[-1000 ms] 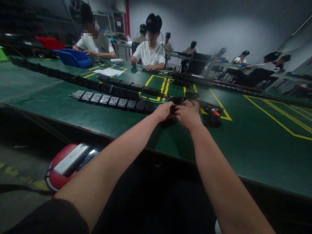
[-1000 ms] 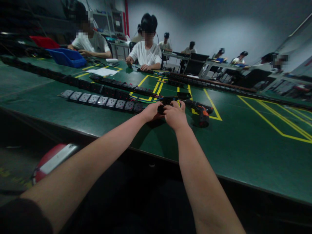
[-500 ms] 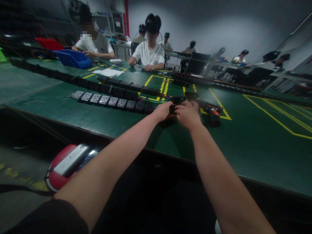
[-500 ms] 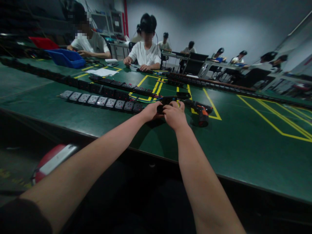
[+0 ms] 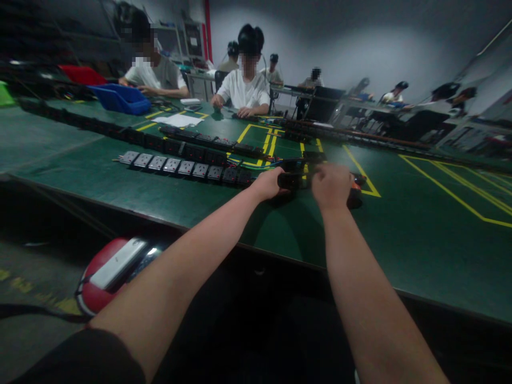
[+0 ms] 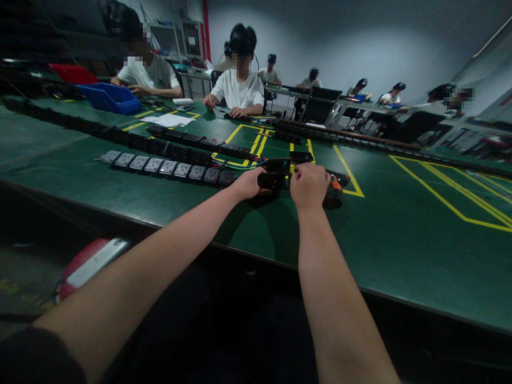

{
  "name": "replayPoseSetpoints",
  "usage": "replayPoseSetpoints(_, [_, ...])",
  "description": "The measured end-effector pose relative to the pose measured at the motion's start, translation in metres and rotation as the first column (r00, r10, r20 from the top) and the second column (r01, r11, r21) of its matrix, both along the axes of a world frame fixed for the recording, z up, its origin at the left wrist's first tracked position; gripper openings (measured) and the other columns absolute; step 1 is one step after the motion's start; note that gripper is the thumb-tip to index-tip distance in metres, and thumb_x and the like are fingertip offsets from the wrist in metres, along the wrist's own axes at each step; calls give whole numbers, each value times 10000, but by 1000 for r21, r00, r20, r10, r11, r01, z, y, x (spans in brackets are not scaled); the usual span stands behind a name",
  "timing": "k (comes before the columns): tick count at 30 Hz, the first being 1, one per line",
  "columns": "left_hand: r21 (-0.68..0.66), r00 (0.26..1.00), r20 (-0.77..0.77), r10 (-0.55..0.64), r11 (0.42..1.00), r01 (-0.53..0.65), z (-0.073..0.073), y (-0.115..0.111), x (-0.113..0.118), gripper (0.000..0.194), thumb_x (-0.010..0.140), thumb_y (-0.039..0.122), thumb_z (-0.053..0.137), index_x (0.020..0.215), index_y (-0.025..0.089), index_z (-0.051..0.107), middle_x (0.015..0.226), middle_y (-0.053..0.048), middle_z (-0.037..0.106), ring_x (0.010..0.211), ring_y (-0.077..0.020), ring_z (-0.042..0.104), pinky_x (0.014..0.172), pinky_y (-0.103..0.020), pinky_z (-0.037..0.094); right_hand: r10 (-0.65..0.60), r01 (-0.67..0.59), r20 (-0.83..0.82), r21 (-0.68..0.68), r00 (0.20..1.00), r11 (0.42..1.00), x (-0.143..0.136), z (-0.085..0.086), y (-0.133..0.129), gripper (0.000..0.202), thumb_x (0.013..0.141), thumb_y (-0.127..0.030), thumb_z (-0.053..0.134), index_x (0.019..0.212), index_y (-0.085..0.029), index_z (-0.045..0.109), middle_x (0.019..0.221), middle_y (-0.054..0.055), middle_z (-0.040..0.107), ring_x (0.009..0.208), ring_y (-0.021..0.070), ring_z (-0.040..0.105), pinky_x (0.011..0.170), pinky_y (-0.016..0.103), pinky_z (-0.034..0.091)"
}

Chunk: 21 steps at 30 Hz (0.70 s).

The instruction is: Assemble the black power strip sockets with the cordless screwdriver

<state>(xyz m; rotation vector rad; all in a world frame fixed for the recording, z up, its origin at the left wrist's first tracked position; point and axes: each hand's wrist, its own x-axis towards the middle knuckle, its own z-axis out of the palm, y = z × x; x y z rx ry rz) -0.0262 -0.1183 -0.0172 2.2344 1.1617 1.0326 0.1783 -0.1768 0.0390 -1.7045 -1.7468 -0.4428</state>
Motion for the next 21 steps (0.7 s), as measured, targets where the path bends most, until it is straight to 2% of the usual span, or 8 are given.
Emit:
replayPoseSetpoints(2, [0, 1000, -2, 8, 1000, -8, 1, -1, 0, 530, 689, 378, 878, 1130, 188, 653, 1076, -104, 758, 998, -300, 708, 918, -440, 561, -222, 226, -149, 13, 964, 974, 20, 5, -1, 312, 941, -186, 513, 1151, -141, 740, 1247, 190, 693, 1221, 354, 569, 1037, 565, 423])
replayPoseSetpoints(4, [-1, 1000, -4, 5, 1000, -5, 3, -2, 1, 521, 693, 376, 881, 1122, 185, 655, 1096, -109, 756, 1015, -298, 710, 941, -442, 558, -432, 436, -277, -49, 858, 898, 45, 7, -1, 342, 920, -249, 612, 1222, -113, 695, 1337, 228, 637, 1290, 391, 543, 1027, 581, 464])
replayPoseSetpoints(6, [-8, 1000, -7, 0, 1000, 0, 4, -3, 1, 532, 700, 378, 882, 1139, 182, 654, 1115, -113, 755, 1031, -299, 711, 958, -448, 558, -564, 527, -315, -202, 763, 825, 70, 6, 0, 573, 877, -346, 729, 1351, -49, 611, 1403, 301, 576, 1347, 434, 520, 1056, 588, 467])
replayPoseSetpoints(8, [-14, 1000, -13, -3, 1000, 3, 4, -4, 1, 545, 705, 378, 883, 1158, 179, 654, 1133, -119, 755, 1051, -304, 711, 968, -452, 559, -643, 516, -288, -409, 710, 753, 93, 2, 4, 735, 854, -473, 767, 1384, -2, 574, 1396, 346, 567, 1315, 448, 568, 1064, 573, 480])
replayPoseSetpoints(9, [-16, 1000, -16, -1, 1000, 1, 4, -4, 1, 551, 704, 376, 886, 1164, 178, 656, 1140, -120, 756, 1059, -306, 712, 973, -453, 559, -645, 465, -273, -503, 714, 728, 102, 1, 7, 727, 862, -535, 747, 1350, -15, 603, 1345, 331, 605, 1272, 435, 610, 1045, 560, 504])
replayPoseSetpoints(11, [-24, 1000, -21, 12, 1000, -12, 4, -4, 1, 562, 699, 369, 894, 1172, 176, 660, 1145, -120, 759, 1065, -305, 715, 983, -451, 560, -587, 373, -210, -596, 782, 711, 115, -3, 14, 682, 849, -638, 724, 1208, -59, 693, 1244, 287, 664, 1217, 417, 651, 1027, 546, 526])
replayPoseSetpoints(15, [-48, 999, -28, 35, 998, -36, 6, -6, 2, 575, 695, 369, 901, 1181, 175, 664, 1143, -120, 766, 1067, -308, 720, 976, -452, 568, -546, 337, -182, -618, 818, 711, 127, -6, 26, 601, 793, -616, 797, 1076, -90, 732, 1123, 231, 708, 1129, 381, 697, 979, 509, 563])
replayPoseSetpoints(21, [-36, 999, -41, 26, 999, -28, 5, -6, 0, 552, 706, 388, 887, 1164, 174, 663, 1132, -121, 765, 1062, -310, 719, 965, -456, 571, -582, 294, -357, -605, 730, 740, 137, -10, 26, 458, 748, -515, 862, 948, -121, 743, 1038, 191, 719, 1004, 355, 728, 780, 444, 627])
